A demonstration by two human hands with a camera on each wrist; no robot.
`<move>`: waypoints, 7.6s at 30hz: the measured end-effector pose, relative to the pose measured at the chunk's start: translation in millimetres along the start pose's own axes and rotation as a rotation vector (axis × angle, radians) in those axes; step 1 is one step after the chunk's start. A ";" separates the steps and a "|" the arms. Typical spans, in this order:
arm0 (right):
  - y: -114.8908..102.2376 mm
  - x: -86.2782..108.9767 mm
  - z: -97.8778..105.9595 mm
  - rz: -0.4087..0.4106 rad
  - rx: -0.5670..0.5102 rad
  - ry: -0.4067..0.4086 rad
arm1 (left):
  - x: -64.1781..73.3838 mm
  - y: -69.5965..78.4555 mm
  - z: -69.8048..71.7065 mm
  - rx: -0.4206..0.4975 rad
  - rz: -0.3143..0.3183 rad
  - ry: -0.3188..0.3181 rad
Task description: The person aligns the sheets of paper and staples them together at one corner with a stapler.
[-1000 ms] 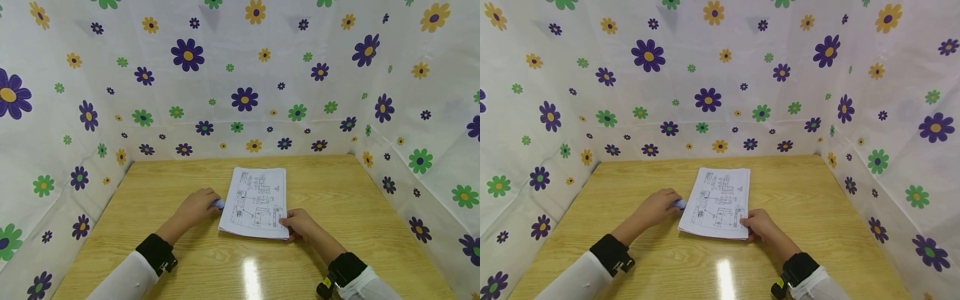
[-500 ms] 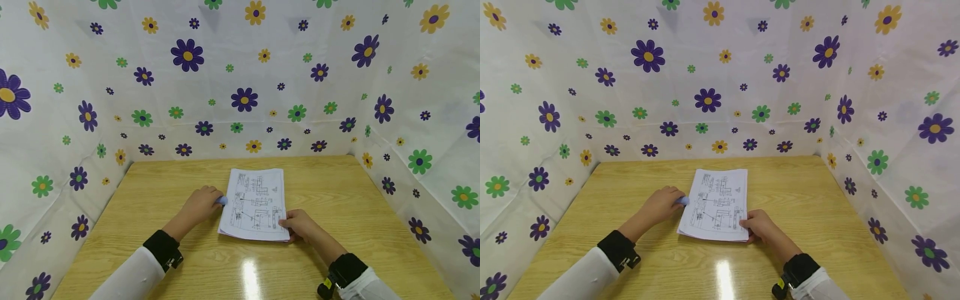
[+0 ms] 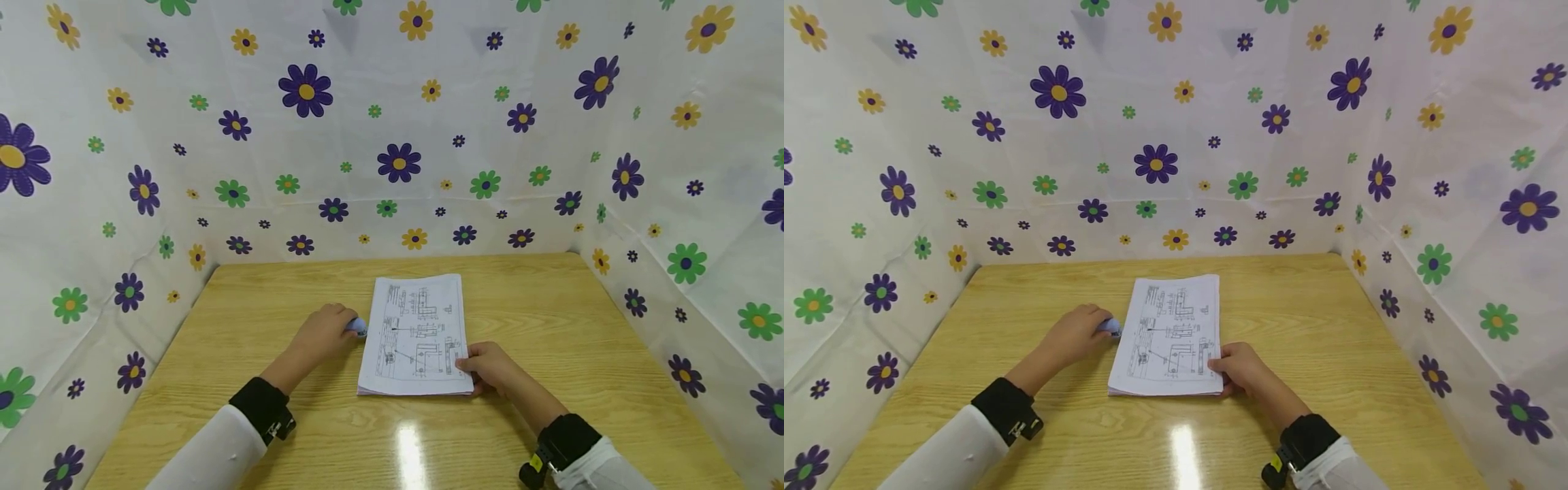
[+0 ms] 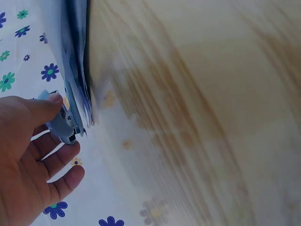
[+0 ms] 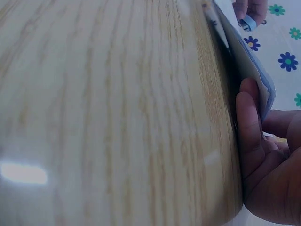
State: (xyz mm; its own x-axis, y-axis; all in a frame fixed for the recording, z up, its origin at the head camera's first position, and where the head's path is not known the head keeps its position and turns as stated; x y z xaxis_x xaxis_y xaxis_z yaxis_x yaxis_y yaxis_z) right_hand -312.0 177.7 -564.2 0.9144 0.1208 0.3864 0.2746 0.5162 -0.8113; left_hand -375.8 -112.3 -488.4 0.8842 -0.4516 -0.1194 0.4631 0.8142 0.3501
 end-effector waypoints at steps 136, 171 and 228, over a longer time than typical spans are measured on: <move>5.0 1.5 1.3 -0.045 0.030 -0.029 | 35.1 100.4 -90.7 -0.085 -0.371 -0.256; -2.0 -4.1 -0.5 -0.004 0.041 -0.034 | 31.2 92.6 -90.6 -0.018 -0.293 -0.240; -0.1 -2.2 1.3 -0.041 0.061 0.005 | 66.8 57.1 -41.3 0.093 0.069 -0.201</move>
State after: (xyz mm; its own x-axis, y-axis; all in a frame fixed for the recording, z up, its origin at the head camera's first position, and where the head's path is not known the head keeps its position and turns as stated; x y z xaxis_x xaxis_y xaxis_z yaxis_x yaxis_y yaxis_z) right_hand -314.4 178.5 -564.4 0.9043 0.0944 0.4163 0.2934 0.5710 -0.7667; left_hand -287.7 -80.9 -514.8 0.8793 -0.4674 0.0915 0.3866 0.8126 0.4362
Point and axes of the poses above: each hand's wrist, its own x-axis away from the middle knuckle, its own z-axis out of the back of the hand, y = z × x, the point moved 10 cm from there along -x, towards the middle knuckle, and after that the axes turned 14 degrees about x, right-handed, at the moved point
